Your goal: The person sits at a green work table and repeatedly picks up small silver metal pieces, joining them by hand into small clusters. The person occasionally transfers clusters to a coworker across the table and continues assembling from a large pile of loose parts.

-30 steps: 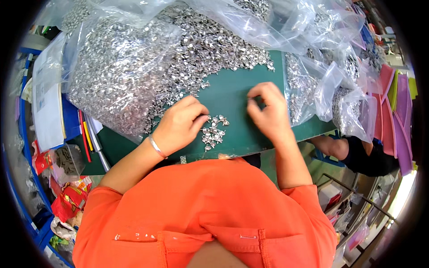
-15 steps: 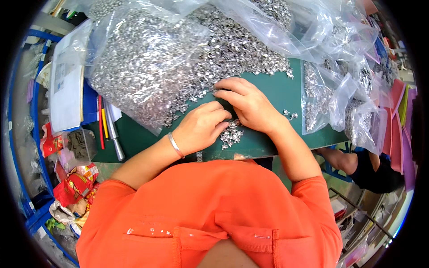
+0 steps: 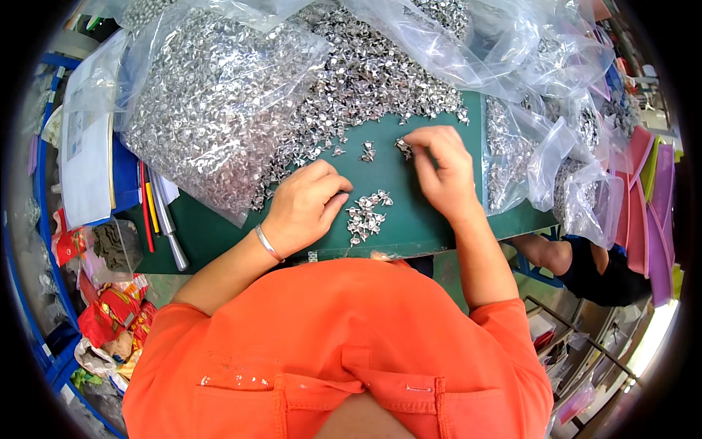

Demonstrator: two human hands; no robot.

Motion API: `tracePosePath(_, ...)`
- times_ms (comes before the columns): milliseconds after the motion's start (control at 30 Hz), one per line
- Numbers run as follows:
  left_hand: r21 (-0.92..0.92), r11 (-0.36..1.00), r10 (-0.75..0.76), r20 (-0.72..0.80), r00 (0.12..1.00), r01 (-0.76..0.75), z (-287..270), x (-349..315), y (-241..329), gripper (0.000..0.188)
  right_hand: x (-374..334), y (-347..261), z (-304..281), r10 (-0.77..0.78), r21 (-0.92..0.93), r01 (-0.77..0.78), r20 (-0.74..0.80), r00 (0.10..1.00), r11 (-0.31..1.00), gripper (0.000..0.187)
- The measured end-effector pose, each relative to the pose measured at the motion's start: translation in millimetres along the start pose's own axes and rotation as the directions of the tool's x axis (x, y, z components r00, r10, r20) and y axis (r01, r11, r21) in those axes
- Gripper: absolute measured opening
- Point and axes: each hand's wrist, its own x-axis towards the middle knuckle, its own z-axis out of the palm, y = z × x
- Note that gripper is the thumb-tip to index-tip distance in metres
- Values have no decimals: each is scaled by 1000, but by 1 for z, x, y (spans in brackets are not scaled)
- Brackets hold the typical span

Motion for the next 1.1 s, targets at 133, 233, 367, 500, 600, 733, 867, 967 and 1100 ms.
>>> tracePosePath(133,11,1000,-6,-3,1000,6,0,2,2,13,5,-15,30,-95,-45,99,72,993,994,15)
tracePosePath(233,-2,1000,3,-23,1000,-3,0,2,2,12,5,-14,33,-82,-70,86,66,995,994,15)
tracePosePath(367,10,1000,0,-20,1000,0,1,1,0,12,-1,-10,17,-29,-124,40,86,996,991,16)
tracePosePath(500,11,1000,-16,-22,1000,17,0,1,2,12,-4,-8,-2,-11,-47,18,160,987,999,17)
tracePosePath(600,-4,1000,-5,-27,1000,5,1,1,1,12,-6,-3,-4,18,-80,-12,74,997,997,19)
tracePosePath(733,25,1000,-3,-25,1000,4,2,2,2,12,-2,-14,13,-98,-96,104,66,993,990,21)
tracePosePath(867,20,1000,-3,-32,999,4,2,3,3,12,-6,-11,19,-210,-130,216,63,976,968,21)
tracePosePath(967,23,1000,-16,-25,1000,17,1,2,4,12,-12,-12,16,-167,55,162,96,981,985,20)
tracePosePath(1100,19,1000,-2,-29,1000,2,1,2,1,12,-7,-10,6,-40,41,42,-55,998,998,19)
